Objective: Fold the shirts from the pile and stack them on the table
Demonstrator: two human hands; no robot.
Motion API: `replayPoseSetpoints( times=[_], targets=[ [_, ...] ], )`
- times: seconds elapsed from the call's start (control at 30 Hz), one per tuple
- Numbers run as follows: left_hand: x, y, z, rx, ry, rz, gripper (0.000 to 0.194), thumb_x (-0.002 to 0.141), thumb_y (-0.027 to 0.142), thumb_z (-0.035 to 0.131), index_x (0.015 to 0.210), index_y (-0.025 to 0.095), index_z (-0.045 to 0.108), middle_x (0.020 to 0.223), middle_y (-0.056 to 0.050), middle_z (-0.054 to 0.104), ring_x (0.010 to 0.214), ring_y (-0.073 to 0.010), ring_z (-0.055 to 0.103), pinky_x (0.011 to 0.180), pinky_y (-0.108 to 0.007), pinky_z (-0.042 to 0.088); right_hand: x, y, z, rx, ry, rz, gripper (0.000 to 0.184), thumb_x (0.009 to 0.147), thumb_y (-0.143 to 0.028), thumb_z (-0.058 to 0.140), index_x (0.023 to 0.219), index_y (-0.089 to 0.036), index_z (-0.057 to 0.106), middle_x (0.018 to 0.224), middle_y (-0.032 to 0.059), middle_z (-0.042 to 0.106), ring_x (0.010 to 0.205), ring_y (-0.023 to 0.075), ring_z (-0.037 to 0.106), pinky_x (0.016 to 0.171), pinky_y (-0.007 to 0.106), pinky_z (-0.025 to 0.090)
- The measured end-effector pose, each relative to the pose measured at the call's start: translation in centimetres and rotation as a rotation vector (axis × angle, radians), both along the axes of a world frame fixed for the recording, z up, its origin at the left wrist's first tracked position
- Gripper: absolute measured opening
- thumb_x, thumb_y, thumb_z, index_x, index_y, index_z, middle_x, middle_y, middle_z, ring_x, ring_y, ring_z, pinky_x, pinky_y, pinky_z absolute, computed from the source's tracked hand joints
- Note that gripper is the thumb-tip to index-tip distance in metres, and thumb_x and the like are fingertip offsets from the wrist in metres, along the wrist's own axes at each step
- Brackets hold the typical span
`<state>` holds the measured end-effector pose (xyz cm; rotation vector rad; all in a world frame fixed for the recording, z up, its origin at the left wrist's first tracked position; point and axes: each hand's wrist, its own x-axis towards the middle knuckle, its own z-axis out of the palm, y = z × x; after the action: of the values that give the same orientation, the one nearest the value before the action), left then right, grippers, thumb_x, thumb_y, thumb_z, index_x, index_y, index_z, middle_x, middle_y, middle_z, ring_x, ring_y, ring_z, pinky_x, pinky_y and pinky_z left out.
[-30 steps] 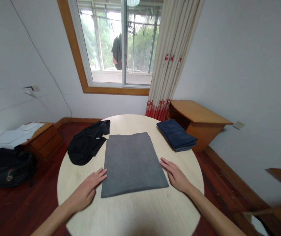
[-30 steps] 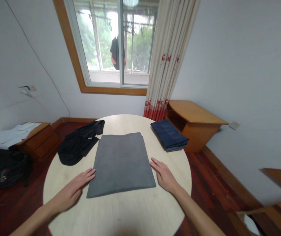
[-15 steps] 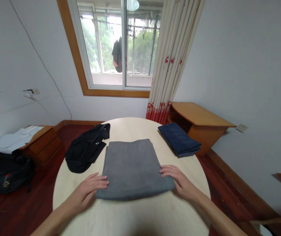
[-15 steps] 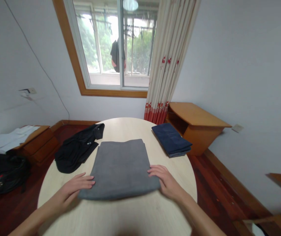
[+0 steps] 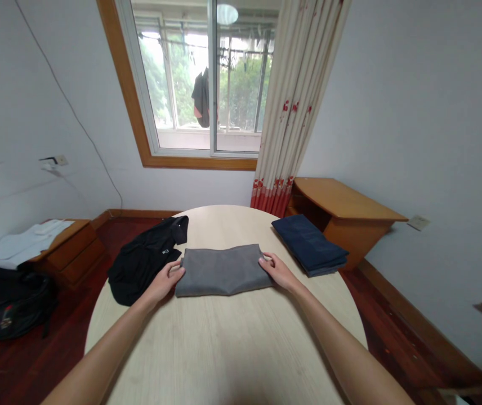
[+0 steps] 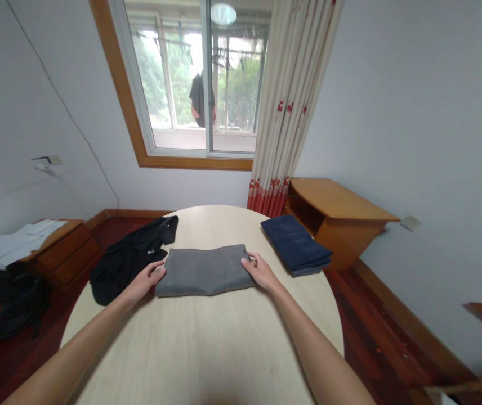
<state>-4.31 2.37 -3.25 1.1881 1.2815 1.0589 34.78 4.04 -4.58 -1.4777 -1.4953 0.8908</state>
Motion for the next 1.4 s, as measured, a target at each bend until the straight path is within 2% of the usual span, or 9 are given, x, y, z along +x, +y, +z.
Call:
replayPoseSetpoints(
  times=[0.1, 0.3, 0.47, 0.67, 0.8, 1.07, 1.17, 1.27, 1.4],
  targets=[
    [-0.6, -1.5, -0.4, 0.071, 0.01, -0.074, 0.087, 0.06, 0.061, 0.083, 0.128, 0.014, 0.054, 0.078, -0.002, 0.069, 0.077, -0.0225, 0.068, 0.072, -0.033, 0.05, 0.1, -1.5, -0.3, 0.04, 0.058, 0.088, 0.067, 0.072, -0.051, 0.076, 0.127, -0.018, 0.056, 0.107, 0.0102, 0.072, 0.098, 0.0258, 0.068, 0.09, 0.041, 0.051],
    [0.9, -0.4, 0.7, 0.35, 0.068, 0.081, 0.058, 0.077, 0.055, 0.07, 0.12, 0.018, 0.058, 0.091, -0.003, 0.066, 0.082, -0.0192, 0.066, 0.076, -0.031, 0.051, -1.4, 0.8, 1.4, 0.245, 0.104, 0.023, 0.054, 0.075, -0.044, 0.067, 0.122, -0.02, 0.055, 0.106, 0.0082, 0.07, 0.097, 0.0231, 0.066, 0.087, 0.037, 0.049],
    [0.5, 0.3, -1.3, 0.339, 0.324, 0.21, 0.055, 0.072, 0.059, 0.066, 0.106, 0.016, 0.064, 0.075, 0.0, 0.061, 0.069, -0.0186, 0.061, 0.07, -0.032, 0.048, -1.2, 1.6, 0.3, 0.155, -0.077, -0.169, 0.048, 0.075, -0.047, 0.062, 0.112, -0.016, 0.058, 0.068, -0.0036, 0.054, 0.064, 0.0178, 0.054, 0.068, 0.032, 0.044],
    [-0.5, -1.3, -2.0, 0.268, 0.426, 0.091, 0.065, 0.076, 0.061, 0.063, 0.121, 0.014, 0.059, 0.059, 0.008, 0.048, 0.057, -0.0167, 0.052, 0.061, -0.028, 0.04, 0.1, -0.9, -0.3, 0.037, 0.039, 0.038, 0.069, 0.076, -0.054, 0.066, 0.13, -0.014, 0.049, 0.06, -0.0091, 0.046, 0.056, 0.0146, 0.048, 0.058, 0.027, 0.035],
    [-0.4, -2.2, -1.1, 0.233, 0.443, 0.06, 0.067, 0.075, 0.064, 0.061, 0.119, 0.013, 0.06, 0.056, 0.009, 0.047, 0.054, -0.016, 0.048, 0.058, -0.028, 0.036, 0.6, -1.9, 0.2, 0.051, 0.052, 0.083, 0.061, 0.078, -0.051, 0.064, 0.125, -0.015, 0.051, 0.06, -0.008, 0.048, 0.056, 0.0149, 0.049, 0.057, 0.026, 0.035],
    [-0.8, -5.4, 0.2, 0.182, 0.638, -0.014, 0.049, 0.078, 0.057, 0.056, 0.105, 0.017, 0.062, 0.057, 0.003, 0.056, 0.057, -0.0209, 0.056, 0.06, -0.031, 0.04, 0.2, -5.5, 1.7, 0.01, -0.747, -0.03, 0.035, 0.099, -0.032, 0.042, 0.128, -0.017, 0.055, 0.088, 0.0097, 0.072, 0.079, 0.0239, 0.066, 0.071, 0.032, 0.04],
    [0.2, -5.6, 2.5, 0.303, 0.863, -0.014, 0.046, 0.082, 0.05, 0.058, 0.114, 0.017, 0.065, 0.076, -0.007, 0.068, 0.075, -0.0301, 0.064, 0.069, -0.039, 0.046, -1.5, -6.0, 4.3, -0.004, -0.992, -0.088, 0.035, 0.098, -0.03, 0.046, 0.127, -0.015, 0.059, 0.1, 0.0177, 0.073, 0.094, 0.0305, 0.066, 0.083, 0.039, 0.041],
    [4.1, -4.5, 4.7, 0.585, 0.988, -0.021, 0.043, 0.089, 0.049, 0.054, 0.116, 0.019, 0.069, 0.113, -0.016, 0.07, 0.108, -0.0379, 0.061, 0.093, -0.047, 0.045, -5.1, -4.7, 6.6, 0.196, -1.004, -0.069, 0.04, 0.098, -0.032, 0.048, 0.133, -0.016, 0.059, 0.122, 0.0214, 0.067, 0.113, 0.0334, 0.06, 0.101, 0.045, 0.036],
    [9.8, -2.0, 3.9, 0.643, 1.014, -0.217, 0.042, 0.097, 0.039, 0.045, 0.129, 0.021, 0.065, 0.146, -0.013, 0.055, 0.136, -0.0343, 0.047, 0.117, -0.055, 0.024, -9.7, -1.9, 6.0, 0.336, -0.941, 0.217, 0.047, 0.1, -0.039, 0.045, 0.142, -0.02, 0.053, 0.151, 0.0139, 0.05, 0.142, 0.0295, 0.039, 0.119, 0.05, 0.017]
  ],
)
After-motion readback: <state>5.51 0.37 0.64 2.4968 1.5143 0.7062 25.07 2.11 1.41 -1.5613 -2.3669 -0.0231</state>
